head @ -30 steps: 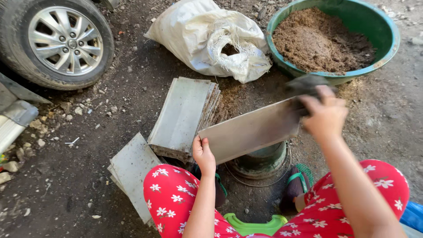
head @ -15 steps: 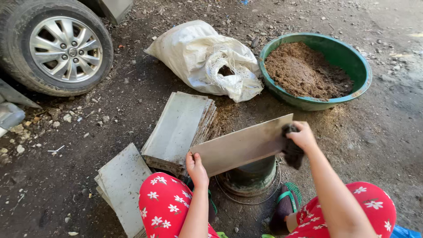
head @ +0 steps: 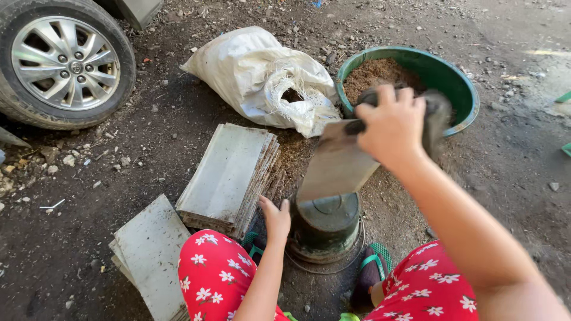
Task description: The person sits on the ground and wipes rectangular tiles with a dark cloth. They pick up tiles from a stack, wipe both sides, and place them on a blue tarp. The person repeats this process for multiple tiles.
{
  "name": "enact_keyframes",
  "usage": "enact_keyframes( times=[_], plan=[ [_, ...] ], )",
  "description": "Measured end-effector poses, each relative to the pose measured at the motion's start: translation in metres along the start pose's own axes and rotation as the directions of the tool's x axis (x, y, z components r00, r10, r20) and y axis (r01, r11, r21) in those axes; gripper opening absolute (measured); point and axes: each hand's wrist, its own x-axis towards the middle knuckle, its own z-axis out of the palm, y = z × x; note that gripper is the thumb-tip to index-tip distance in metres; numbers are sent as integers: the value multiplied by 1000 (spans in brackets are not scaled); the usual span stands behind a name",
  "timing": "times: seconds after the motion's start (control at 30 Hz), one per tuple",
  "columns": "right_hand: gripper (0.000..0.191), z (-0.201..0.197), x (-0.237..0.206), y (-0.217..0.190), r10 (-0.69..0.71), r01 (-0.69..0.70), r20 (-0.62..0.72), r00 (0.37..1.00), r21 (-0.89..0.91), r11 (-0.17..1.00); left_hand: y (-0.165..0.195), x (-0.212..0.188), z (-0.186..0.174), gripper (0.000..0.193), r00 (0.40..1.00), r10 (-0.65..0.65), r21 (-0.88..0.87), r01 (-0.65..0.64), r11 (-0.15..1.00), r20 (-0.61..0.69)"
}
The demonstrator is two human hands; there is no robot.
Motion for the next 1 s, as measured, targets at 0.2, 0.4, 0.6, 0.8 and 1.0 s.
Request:
enact_keyframes(
  times=[0.2,0.4,0.6,0.8,1.0],
  plan=[
    [31,23,13,-59,-112,115,-27,993,113,987,137,-9,-25,85,601,752,660,-684,310,269],
    [29,36,19,-40,-146,154,-91,985,95,983,237,6,-5,93,564,755,771,-624,126,333],
    [34,51,0,62,248,-279,152,957,234,931,236,9,-15,103,637,702,779,-598,190,318],
    [46,142,-25,102,642,-349,178,745,926,148,241,18,-16,100,642,691,768,-610,197,333],
    [51,240,-114,-36,549,-246,6,836,899,364,233,24,-30,94,664,667,749,-619,237,338]
  ],
)
